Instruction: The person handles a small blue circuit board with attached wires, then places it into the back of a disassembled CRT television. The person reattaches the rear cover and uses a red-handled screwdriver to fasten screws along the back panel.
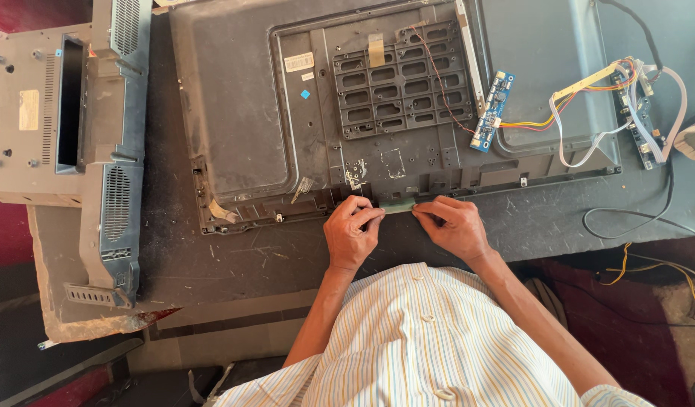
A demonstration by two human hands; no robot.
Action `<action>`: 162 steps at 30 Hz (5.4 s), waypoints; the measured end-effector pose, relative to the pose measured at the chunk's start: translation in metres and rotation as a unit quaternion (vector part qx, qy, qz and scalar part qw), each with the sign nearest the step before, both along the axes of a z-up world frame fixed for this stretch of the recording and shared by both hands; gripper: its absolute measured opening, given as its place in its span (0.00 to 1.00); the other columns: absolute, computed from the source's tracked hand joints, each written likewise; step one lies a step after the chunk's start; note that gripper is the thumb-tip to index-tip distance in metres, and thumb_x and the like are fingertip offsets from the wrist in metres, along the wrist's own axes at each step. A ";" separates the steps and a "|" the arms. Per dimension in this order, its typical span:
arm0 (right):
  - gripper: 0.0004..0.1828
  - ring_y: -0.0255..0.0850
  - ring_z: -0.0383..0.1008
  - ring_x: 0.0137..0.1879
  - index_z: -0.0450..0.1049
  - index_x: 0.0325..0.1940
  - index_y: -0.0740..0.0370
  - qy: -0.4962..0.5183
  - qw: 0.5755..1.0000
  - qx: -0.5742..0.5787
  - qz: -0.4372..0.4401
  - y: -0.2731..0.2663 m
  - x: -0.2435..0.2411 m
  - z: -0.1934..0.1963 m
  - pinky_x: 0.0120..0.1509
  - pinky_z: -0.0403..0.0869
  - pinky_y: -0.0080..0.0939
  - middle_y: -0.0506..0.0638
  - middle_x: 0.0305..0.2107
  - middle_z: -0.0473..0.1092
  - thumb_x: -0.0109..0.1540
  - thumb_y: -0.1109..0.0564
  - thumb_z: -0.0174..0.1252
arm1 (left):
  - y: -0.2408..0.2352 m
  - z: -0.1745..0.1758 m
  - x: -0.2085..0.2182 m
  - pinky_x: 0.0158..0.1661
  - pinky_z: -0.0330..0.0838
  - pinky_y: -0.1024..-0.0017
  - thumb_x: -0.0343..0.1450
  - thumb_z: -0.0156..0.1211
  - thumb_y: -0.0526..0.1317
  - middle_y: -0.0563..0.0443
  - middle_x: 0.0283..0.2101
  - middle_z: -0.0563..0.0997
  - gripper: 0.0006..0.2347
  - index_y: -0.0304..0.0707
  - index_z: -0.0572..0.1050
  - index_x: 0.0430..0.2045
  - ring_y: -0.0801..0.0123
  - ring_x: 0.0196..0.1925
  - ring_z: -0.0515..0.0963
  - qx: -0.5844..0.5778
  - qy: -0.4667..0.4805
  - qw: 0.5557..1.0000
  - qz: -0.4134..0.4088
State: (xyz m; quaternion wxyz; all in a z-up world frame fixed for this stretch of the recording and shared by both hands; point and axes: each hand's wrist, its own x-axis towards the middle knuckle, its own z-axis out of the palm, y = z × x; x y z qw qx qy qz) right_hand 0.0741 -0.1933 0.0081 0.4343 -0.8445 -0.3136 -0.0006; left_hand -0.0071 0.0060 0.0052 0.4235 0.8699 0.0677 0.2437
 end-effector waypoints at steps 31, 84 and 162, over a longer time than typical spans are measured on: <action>0.21 0.53 0.67 0.57 0.79 0.53 0.61 -0.189 0.952 -0.055 -0.236 -0.021 0.061 0.062 0.63 0.70 0.52 0.54 0.48 0.72 0.56 0.61 0.73 | -0.048 0.059 0.106 0.44 0.77 0.63 0.70 0.64 0.34 0.51 0.44 0.79 0.10 0.39 0.78 0.45 0.55 0.47 0.81 0.032 -0.073 0.988 -0.132; 0.27 0.41 0.81 0.38 0.57 0.61 0.64 0.328 0.745 0.469 -0.343 -0.006 0.087 0.025 0.39 0.85 0.39 0.57 0.36 0.76 0.61 0.74 0.59 | -0.071 0.028 0.168 0.35 0.77 0.64 0.72 0.61 0.40 0.47 0.31 0.84 0.08 0.32 0.79 0.31 0.62 0.32 0.85 -0.090 0.101 0.977 -0.162; 0.22 0.54 0.64 0.76 0.76 0.63 0.66 -0.211 0.934 -0.181 -0.223 -0.095 0.163 0.052 0.81 0.60 0.57 0.61 0.62 0.72 0.64 0.61 0.63 | 0.393 0.048 -0.135 0.33 0.74 0.57 0.57 0.83 0.53 0.47 0.27 0.84 0.23 0.37 0.87 0.38 0.59 0.28 0.81 0.181 0.245 0.843 0.443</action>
